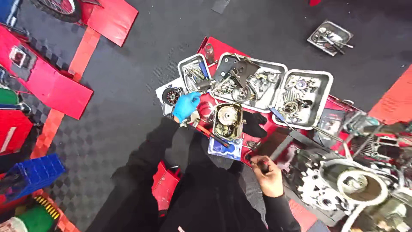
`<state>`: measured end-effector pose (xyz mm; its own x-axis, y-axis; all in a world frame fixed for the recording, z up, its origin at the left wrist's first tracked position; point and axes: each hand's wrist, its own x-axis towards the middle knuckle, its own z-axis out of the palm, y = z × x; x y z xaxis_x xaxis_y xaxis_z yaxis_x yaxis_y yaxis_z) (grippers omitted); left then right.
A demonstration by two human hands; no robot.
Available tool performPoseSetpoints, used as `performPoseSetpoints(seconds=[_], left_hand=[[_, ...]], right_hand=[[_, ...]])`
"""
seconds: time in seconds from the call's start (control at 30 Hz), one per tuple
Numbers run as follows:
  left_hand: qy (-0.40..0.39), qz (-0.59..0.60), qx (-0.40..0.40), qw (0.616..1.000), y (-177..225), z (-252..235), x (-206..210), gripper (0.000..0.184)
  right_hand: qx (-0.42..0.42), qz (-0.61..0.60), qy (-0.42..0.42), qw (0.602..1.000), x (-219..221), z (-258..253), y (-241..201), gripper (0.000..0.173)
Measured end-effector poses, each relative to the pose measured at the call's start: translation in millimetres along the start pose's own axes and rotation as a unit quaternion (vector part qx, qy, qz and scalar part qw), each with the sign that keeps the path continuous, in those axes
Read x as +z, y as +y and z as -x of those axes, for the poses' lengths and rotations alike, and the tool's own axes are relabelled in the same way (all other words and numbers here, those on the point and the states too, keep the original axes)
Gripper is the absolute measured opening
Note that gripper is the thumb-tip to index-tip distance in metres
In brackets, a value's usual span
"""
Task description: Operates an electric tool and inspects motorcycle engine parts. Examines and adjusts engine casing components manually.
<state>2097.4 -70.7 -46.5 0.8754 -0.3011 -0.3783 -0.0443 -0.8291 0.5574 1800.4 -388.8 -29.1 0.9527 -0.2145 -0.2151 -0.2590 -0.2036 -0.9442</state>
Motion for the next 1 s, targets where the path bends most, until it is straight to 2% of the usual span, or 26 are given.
performPoseSetpoints(seconds=[0.1,0.17,0.27,0.33,0.4,0.47,0.57,0.63,0.83,1.0], left_hand=[[-0.033,-0.091,0.008,0.995,-88.6,-103.1,-6.0,0.043],[-0.073,-0.136,0.070,0.985,-122.4,-159.3,5.8,0.051],[-0.130,-0.191,0.162,0.959,-150.1,-210.2,36.2,0.067],[-0.144,-0.199,0.190,0.951,-155.9,-221.0,41.6,0.068],[-0.146,-0.188,0.201,0.950,-164.9,-221.7,38.5,0.057],[-0.163,-0.167,0.194,0.953,-175.7,-220.7,36.3,0.044],[-0.199,-0.145,0.163,0.955,-173.3,-225.9,25.8,0.041],[-0.214,-0.167,0.180,0.946,-169.4,-230.5,16.2,0.038],[-0.141,-0.214,0.310,0.915,-170.0,-259.9,-16.1,0.034],[-0.118,-0.216,0.317,0.916,-155.0,-288.9,-32.4,0.036]], right_hand=[[0.095,-0.012,0.054,0.994,45.8,10.0,-10.7,0.022],[0.144,-0.012,0.070,0.987,73.5,12.4,-24.0,0.021],[0.171,0.010,0.066,0.983,102.6,12.4,-45.5,0.021],[0.179,0.023,0.073,0.981,111.4,7.1,-57.7,0.022],[0.192,0.025,0.097,0.976,117.6,0.3,-67.0,0.023],[0.206,0.019,0.112,0.972,123.3,-7.4,-72.3,0.023],[0.217,0.024,0.119,0.968,130.2,-21.2,-80.3,0.023],[0.225,0.024,0.132,0.965,133.0,-22.8,-83.7,0.024],[0.256,0.004,0.164,0.953,149.5,-10.5,-79.6,0.024],[0.261,-0.005,0.165,0.951,158.2,-6.1,-79.6,0.023]])
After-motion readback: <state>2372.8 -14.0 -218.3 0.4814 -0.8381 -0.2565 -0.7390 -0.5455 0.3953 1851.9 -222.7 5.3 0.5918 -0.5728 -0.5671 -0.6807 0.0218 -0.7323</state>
